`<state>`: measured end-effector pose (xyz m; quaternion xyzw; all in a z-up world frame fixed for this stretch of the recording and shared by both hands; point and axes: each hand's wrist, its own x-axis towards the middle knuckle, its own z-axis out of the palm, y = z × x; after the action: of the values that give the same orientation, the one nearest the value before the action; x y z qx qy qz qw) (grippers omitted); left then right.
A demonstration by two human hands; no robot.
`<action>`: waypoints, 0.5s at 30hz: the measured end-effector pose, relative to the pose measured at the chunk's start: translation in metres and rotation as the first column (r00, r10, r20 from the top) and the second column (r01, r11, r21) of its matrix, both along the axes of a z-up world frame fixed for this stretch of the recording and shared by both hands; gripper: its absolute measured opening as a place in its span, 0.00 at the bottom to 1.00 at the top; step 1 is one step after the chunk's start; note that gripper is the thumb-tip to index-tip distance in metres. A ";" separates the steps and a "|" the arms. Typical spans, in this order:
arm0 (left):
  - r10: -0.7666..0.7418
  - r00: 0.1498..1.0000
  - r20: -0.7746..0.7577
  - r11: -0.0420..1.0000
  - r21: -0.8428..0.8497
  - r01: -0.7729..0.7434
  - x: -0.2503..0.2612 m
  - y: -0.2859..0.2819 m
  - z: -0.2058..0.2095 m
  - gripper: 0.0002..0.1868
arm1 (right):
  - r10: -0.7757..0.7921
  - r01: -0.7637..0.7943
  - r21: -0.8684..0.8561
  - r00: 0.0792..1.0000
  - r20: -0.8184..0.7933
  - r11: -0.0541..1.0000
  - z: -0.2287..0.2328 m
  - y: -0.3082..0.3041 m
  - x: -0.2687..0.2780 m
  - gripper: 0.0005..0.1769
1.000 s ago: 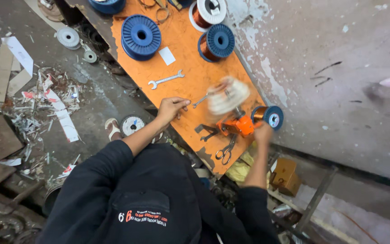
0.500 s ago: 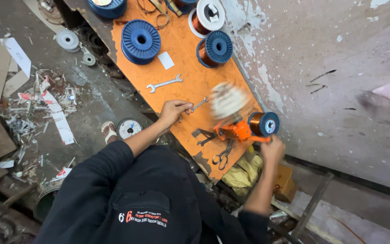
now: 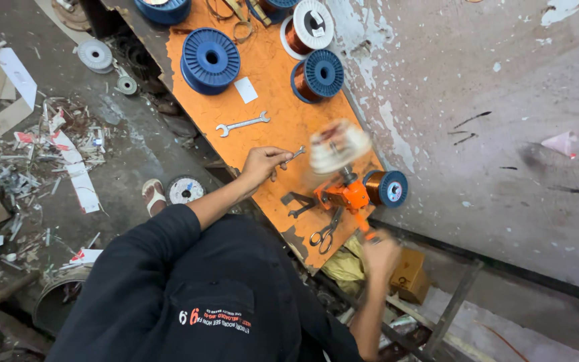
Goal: The person winds copper wire onto a white plastic bobbin mounted on a motorized winding machine. They use a wrench to tighten the bobbin, guide the wire by hand, and cut the wire with scissors after winding.
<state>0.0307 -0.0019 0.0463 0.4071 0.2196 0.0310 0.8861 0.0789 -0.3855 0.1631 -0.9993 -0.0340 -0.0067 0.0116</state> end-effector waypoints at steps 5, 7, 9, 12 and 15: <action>0.011 0.999 -0.033 1.000 0.024 -0.010 -0.004 -0.002 0.003 0.12 | 0.233 -0.240 -0.002 0.941 0.244 0.971 -0.024 0.014 0.119 0.11; 0.018 1.000 -0.022 0.999 0.037 -0.017 -0.009 -0.001 0.003 0.12 | 0.101 -0.094 0.167 0.994 -0.033 0.981 -0.063 0.036 0.124 0.10; 0.020 0.999 -0.042 0.999 0.035 -0.019 -0.010 0.001 0.005 0.11 | 0.148 -0.133 0.090 0.972 -0.183 0.987 -0.097 0.053 0.080 0.18; 0.021 0.999 -0.040 1.000 0.024 -0.020 -0.008 0.004 0.005 0.11 | 0.030 -0.028 0.012 0.963 -0.269 1.000 -0.110 0.056 0.000 0.17; 0.022 1.000 -0.014 0.999 0.039 -0.021 -0.009 -0.002 0.002 0.11 | 0.063 -0.067 -0.011 0.976 -0.207 0.998 -0.064 0.018 -0.042 0.16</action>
<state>0.0215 -0.0042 0.0487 0.4222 0.2299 0.0418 0.8759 0.0371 -0.3677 0.0986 -0.9930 -0.0653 0.0978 0.0065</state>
